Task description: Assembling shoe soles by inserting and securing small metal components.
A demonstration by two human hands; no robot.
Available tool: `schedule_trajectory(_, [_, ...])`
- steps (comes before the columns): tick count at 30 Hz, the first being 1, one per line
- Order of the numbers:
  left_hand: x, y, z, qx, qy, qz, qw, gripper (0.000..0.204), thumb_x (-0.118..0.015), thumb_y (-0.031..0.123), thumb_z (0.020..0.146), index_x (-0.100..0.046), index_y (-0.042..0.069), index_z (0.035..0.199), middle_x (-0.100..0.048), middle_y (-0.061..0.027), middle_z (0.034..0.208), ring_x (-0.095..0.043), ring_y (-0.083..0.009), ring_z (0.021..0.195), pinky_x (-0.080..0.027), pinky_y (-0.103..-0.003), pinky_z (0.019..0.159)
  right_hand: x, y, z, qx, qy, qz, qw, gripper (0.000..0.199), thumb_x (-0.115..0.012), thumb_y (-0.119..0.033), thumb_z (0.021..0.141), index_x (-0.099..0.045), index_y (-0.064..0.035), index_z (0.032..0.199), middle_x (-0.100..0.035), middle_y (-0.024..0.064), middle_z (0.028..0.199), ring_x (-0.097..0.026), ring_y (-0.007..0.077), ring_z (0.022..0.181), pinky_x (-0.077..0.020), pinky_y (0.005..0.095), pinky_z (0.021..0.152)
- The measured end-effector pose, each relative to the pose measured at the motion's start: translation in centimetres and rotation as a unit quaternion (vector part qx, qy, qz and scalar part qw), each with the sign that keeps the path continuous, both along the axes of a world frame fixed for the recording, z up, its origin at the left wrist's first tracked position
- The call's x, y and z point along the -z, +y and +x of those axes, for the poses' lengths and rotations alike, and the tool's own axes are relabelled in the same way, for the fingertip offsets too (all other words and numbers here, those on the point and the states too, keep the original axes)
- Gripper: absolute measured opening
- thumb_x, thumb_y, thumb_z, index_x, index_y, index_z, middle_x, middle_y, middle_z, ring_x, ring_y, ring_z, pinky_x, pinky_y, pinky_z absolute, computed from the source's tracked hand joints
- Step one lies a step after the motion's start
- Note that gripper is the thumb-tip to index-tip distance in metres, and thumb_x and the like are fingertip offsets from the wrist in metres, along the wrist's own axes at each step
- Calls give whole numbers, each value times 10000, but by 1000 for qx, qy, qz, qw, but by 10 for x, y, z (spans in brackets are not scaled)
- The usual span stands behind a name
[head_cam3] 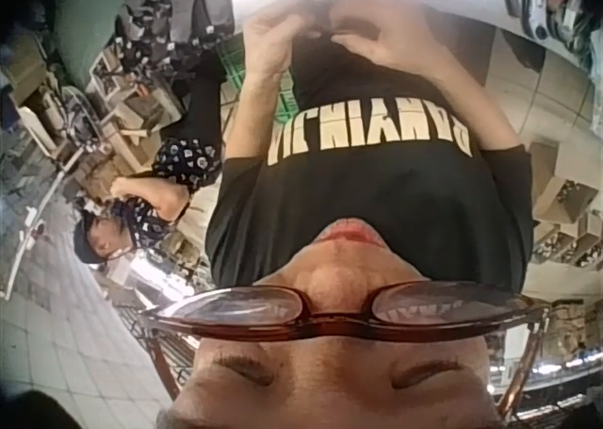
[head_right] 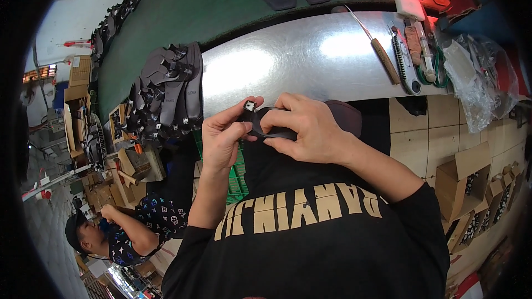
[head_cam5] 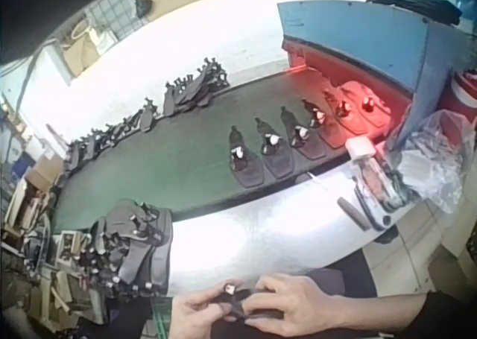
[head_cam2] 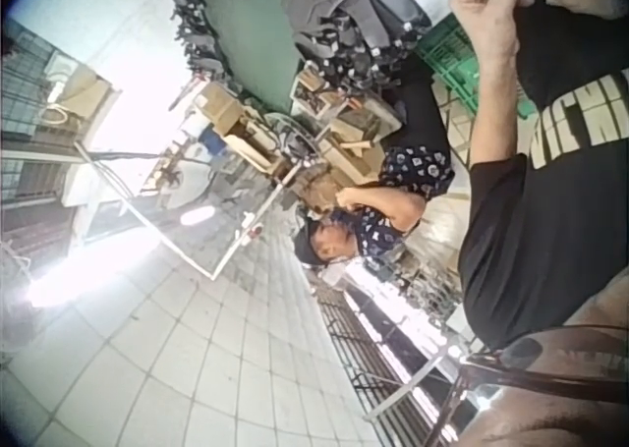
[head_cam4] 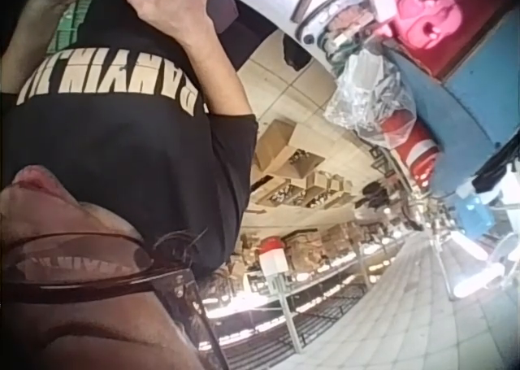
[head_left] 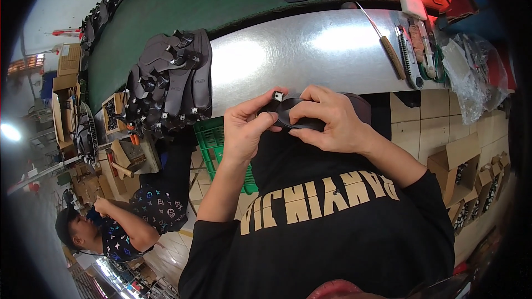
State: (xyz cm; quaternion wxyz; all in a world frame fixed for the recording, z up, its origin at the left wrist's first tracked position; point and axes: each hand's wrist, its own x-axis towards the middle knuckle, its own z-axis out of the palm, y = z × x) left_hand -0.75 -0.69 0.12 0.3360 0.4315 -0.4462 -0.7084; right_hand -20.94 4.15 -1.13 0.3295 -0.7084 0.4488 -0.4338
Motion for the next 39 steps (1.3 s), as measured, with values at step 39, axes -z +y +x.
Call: schedule_trajectory(39, [5,11,-3,94,-153,-118,977,151,-553,94,898,-635,-11,969,-619,-5,754,-531,-43,675,-437,-208,600,-10,1,-6,9,-58,174,983,144,-714,-91,816,-600,-5,803,-630,101,688,-613,202,612,-458,305,565])
